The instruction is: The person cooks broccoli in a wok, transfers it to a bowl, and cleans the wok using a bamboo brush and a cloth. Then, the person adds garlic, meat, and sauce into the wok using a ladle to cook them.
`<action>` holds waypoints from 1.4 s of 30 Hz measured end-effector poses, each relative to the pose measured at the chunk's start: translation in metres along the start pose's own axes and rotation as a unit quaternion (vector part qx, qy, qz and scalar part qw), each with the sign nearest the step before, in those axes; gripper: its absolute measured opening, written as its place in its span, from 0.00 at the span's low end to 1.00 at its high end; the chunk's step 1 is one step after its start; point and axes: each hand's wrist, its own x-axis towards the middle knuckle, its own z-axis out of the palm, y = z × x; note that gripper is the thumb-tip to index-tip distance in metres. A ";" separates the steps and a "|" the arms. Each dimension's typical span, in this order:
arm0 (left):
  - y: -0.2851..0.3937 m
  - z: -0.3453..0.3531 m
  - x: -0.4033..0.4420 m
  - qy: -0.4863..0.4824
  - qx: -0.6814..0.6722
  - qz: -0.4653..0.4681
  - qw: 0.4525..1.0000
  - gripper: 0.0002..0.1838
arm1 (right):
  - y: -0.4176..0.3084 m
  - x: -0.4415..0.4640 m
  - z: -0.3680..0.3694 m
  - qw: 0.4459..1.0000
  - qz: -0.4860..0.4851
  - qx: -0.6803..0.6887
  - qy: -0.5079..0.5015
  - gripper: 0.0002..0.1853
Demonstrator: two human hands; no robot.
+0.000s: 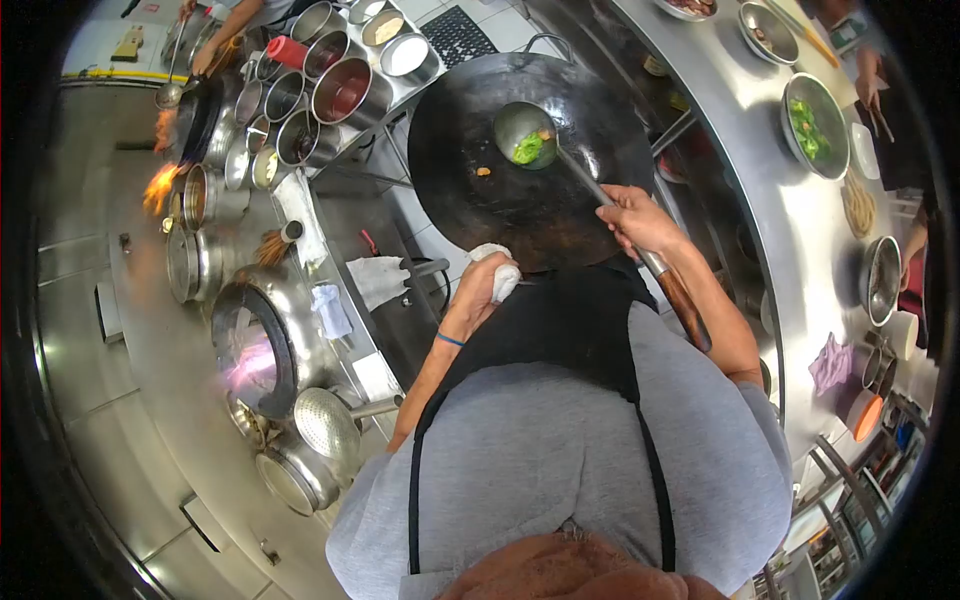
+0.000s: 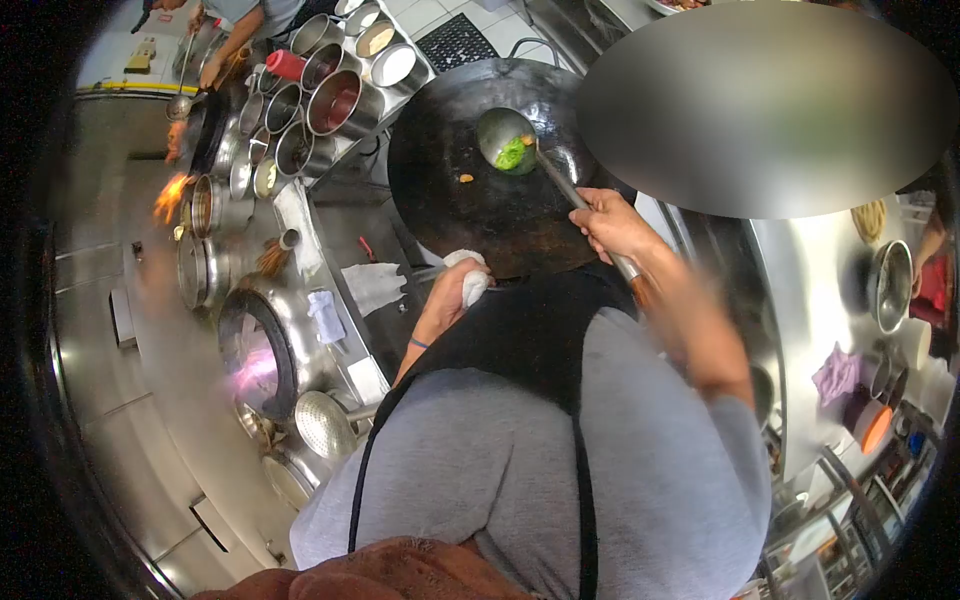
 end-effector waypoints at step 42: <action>0.055 0.078 -0.001 0.117 -0.066 -0.068 0.989 0.06 | 0.040 -0.088 -0.314 0.635 -0.105 -0.292 0.707 0.29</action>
